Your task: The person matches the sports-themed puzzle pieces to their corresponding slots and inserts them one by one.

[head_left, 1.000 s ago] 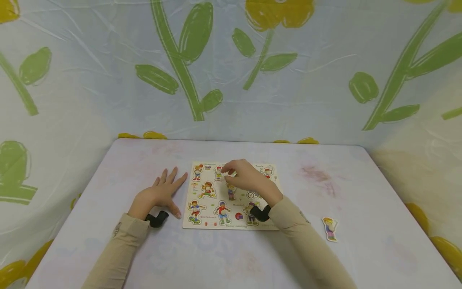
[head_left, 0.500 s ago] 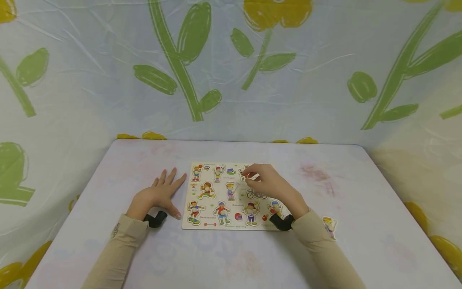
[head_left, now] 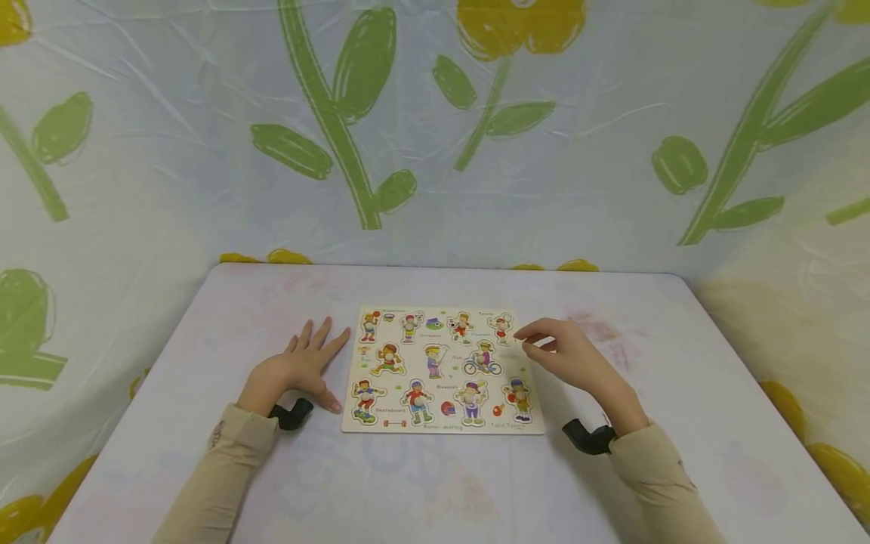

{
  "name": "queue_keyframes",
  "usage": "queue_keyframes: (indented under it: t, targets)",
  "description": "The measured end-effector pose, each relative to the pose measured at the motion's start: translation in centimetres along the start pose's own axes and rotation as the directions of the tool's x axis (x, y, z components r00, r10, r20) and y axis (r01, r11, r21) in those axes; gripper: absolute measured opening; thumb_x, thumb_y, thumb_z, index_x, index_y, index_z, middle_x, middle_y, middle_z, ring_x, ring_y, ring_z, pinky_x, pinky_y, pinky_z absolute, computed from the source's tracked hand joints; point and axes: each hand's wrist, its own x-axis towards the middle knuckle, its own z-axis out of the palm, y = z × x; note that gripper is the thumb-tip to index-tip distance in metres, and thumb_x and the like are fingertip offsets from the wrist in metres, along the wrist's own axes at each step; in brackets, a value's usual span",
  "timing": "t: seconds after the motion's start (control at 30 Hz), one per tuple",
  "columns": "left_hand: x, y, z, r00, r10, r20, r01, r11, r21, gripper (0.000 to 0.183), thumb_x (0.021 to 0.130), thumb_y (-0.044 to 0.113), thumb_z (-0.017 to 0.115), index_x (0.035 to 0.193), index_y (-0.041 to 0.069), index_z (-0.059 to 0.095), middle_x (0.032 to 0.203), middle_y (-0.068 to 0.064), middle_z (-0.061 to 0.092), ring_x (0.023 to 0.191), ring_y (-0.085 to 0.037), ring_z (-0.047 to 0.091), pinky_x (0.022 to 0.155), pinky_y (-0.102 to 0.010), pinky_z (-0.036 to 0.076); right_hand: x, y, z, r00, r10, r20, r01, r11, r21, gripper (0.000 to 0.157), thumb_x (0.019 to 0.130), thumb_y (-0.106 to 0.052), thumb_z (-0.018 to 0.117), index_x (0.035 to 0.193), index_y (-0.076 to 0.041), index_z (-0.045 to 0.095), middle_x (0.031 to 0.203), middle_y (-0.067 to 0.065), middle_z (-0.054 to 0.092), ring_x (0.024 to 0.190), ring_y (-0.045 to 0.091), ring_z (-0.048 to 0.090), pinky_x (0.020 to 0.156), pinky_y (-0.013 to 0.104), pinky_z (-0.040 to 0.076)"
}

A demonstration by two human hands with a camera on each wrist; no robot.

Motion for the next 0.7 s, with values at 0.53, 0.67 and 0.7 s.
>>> queue_keyframes:
  t: [0.53,0.67,0.7]
  targets:
    - [0.2,-0.3,0.1,1.000,-0.003,0.020,0.002,1.000,0.008,0.131,0.064,0.049,0.090,0.160,0.010,0.010,0.162,-0.027,-0.011,0.144,-0.051,-0.017,0.117,-0.065,-0.002,-6.8,4.7,-4.4,0.993,0.040,-0.111,-0.054,0.990,-0.131,0.012,0.089,-0.006,0.072,0.100,-0.005,0.074,0.095,0.001,0.071,0.084,0.003,0.062,0.069,0.025,0.057]
    - [0.2,-0.5,0.1,1.000,-0.004,0.022,0.004,1.000,-0.004,0.131,0.064,0.049,0.090,0.160,0.010,0.010,0.162,-0.026,-0.012,0.144,-0.051,-0.018,0.117,-0.064,-0.003,-8.0,5.6,-4.8,0.991,0.035,-0.127,-0.051,0.991,-0.126,0.010,0.088,-0.005,0.072,0.098,-0.005,0.074,0.091,0.001,0.072,0.082,-0.002,0.061,0.067,0.022,0.056]
    - [0.2,-0.6,0.2,1.000,-0.003,0.020,0.003,1.000,-0.009,0.132,0.063,0.049,0.090,0.160,0.010,0.010,0.162,-0.026,-0.012,0.144,-0.051,-0.018,0.116,-0.064,-0.003,-8.3,5.7,-4.9,0.992,0.035,-0.125,-0.051,0.991,-0.125,0.010,0.088,-0.005,0.072,0.098,-0.005,0.074,0.090,0.001,0.072,0.081,-0.002,0.061,0.066,0.022,0.056]
